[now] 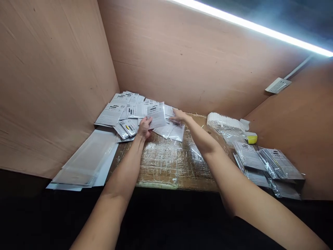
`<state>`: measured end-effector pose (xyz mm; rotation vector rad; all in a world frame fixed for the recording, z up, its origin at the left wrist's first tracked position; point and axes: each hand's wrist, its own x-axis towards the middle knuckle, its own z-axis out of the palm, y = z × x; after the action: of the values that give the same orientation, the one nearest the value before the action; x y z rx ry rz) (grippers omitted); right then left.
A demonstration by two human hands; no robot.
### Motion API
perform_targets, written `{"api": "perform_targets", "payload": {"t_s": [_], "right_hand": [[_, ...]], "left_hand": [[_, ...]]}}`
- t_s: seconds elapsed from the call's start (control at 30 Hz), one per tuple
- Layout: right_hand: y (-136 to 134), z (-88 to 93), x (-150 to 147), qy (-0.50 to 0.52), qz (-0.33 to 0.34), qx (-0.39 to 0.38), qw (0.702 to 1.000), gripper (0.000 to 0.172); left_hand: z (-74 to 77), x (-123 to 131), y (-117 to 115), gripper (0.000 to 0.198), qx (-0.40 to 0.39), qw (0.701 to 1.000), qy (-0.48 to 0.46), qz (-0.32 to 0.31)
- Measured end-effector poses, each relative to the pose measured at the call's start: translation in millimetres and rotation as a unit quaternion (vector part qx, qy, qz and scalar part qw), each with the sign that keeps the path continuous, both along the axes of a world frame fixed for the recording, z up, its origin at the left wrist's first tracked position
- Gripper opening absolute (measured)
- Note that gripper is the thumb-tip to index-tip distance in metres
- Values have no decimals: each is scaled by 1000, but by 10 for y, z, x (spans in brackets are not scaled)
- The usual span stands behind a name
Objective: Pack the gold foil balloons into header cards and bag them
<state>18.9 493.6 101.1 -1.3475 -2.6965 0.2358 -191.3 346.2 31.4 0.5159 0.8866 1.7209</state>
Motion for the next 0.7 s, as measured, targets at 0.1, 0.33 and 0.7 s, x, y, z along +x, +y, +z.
{"api": "perform_targets", "payload": {"t_s": [0.1,0.33,0.7], "right_hand": [[-72,-188,202,-18,20,15,1000,39],[-432,16,673,109,217,53,969,34],[-598,-252,653,175,-292,-109,934,61]], "left_hand": [[45,-104,-12,11,-29,990,-132,-46],[17,-85,-34,18,13,982,-109,-151],[16,-223,-59,7,-5,992,-118,-40]]}}
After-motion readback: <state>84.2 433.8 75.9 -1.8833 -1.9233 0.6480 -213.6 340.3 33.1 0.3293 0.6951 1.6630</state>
